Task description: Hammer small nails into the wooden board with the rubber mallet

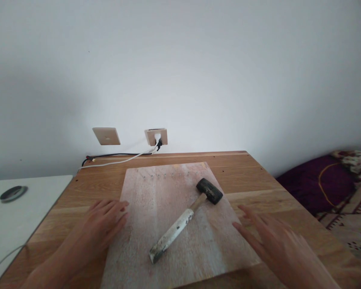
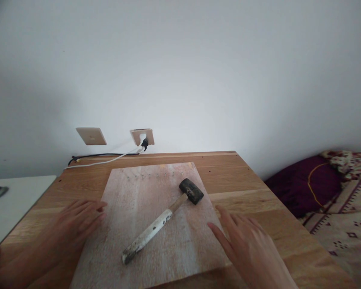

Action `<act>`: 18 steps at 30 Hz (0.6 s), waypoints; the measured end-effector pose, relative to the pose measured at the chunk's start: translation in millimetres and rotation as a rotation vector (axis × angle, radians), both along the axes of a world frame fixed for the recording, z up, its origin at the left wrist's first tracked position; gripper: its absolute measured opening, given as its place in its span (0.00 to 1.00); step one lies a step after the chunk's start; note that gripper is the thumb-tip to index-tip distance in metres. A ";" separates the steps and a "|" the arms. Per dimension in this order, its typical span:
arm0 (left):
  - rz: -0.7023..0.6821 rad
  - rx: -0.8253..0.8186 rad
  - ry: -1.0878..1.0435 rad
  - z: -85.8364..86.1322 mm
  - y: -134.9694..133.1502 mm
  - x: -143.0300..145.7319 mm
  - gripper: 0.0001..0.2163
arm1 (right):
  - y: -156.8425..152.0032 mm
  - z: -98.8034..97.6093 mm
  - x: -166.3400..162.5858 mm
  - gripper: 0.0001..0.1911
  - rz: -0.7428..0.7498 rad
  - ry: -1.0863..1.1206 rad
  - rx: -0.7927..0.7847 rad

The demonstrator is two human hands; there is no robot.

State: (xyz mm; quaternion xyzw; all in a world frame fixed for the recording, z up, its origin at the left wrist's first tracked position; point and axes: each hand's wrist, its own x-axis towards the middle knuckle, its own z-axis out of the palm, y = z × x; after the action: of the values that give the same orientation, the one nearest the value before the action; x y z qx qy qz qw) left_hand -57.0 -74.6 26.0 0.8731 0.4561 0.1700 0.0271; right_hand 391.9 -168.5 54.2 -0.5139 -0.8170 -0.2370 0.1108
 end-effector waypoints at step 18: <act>-0.041 -0.226 0.081 38.6 132.7 71.1 0.07 | 192.4 40.0 -70.1 0.18 -0.153 0.463 -0.485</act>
State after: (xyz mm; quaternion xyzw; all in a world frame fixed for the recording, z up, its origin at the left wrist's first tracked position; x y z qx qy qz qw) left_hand 14.1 58.1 64.6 0.8798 0.4551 0.0812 0.1104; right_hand 321.9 23.9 94.2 -0.6252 -0.7618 0.0796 0.1497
